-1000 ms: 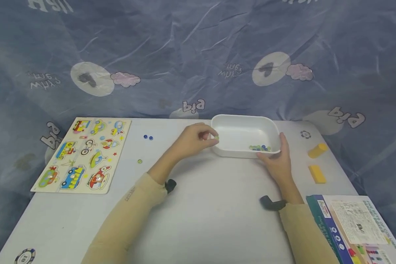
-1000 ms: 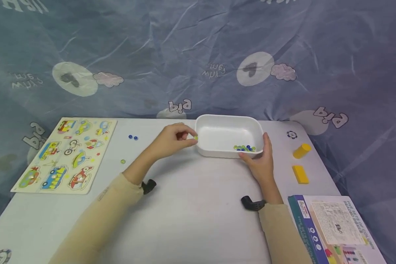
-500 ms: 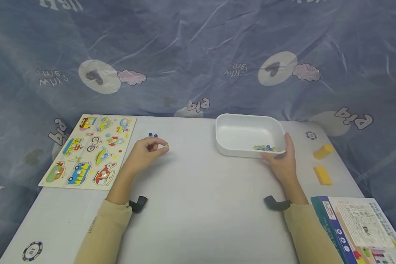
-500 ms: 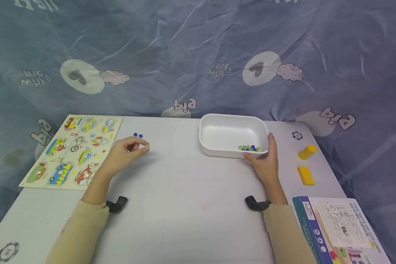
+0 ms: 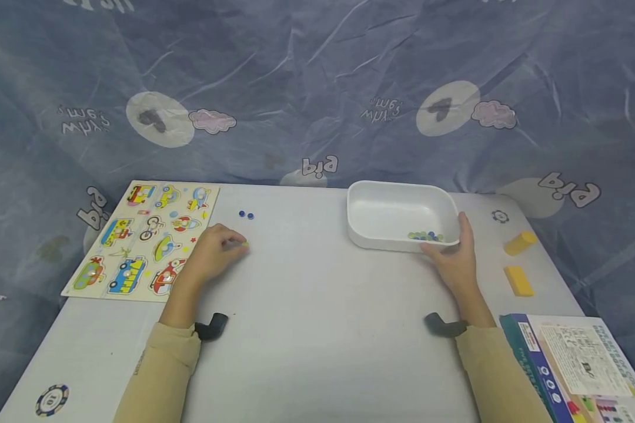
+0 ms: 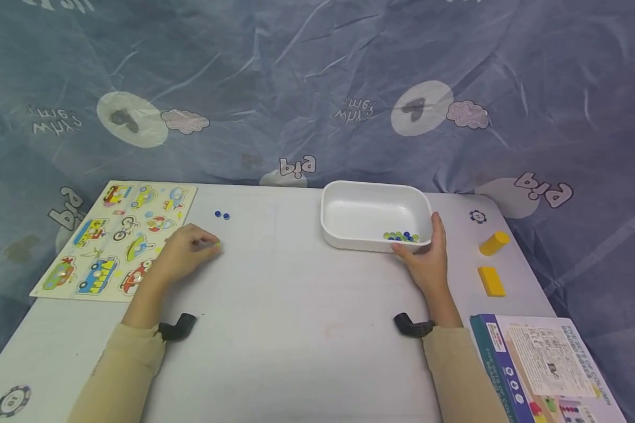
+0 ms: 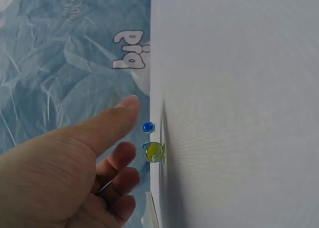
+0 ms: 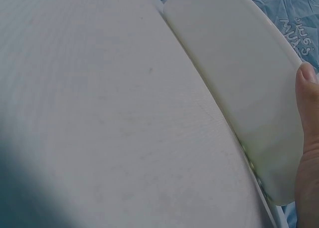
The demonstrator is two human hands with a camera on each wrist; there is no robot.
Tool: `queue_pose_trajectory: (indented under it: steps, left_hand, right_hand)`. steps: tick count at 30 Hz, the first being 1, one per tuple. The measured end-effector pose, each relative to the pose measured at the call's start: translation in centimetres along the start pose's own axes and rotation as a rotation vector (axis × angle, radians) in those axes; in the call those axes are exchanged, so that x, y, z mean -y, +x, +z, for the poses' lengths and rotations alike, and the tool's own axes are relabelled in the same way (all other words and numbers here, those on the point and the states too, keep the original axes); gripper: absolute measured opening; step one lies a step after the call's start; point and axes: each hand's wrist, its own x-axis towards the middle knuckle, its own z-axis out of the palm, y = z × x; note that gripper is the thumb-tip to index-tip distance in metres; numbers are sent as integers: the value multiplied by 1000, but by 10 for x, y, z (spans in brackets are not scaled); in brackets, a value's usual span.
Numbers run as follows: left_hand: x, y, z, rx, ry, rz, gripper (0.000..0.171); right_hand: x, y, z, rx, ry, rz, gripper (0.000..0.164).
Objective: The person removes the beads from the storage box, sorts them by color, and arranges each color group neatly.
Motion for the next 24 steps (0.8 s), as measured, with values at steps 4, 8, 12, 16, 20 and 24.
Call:
queue_pose_trajectory:
  steps: [4, 8, 12, 16, 20, 24]
  left_hand:
    - [4, 0, 6, 0, 12, -28, 18]
    - [5, -1, 9, -8, 24, -64, 17]
    - [7, -1, 11, -12, 46, -75, 17]
    - [6, -2, 11, -6, 55, -77, 18]
    - [5, -2, 11, 19, 59, -84, 17]
    - [5, -4, 10, 42, 68, -86, 17]
  right_hand:
    - [0, 0, 0, -1, 0, -2, 108]
    - [0, 0, 0, -2, -2, -3, 108]
    - [1, 0, 0, 0, -3, 1, 108]
    - [2, -1, -1, 1, -13, 2, 109]
    - [3, -1, -1, 1, -13, -2, 109]
    - [3, -1, -1, 3, 8, -6, 109]
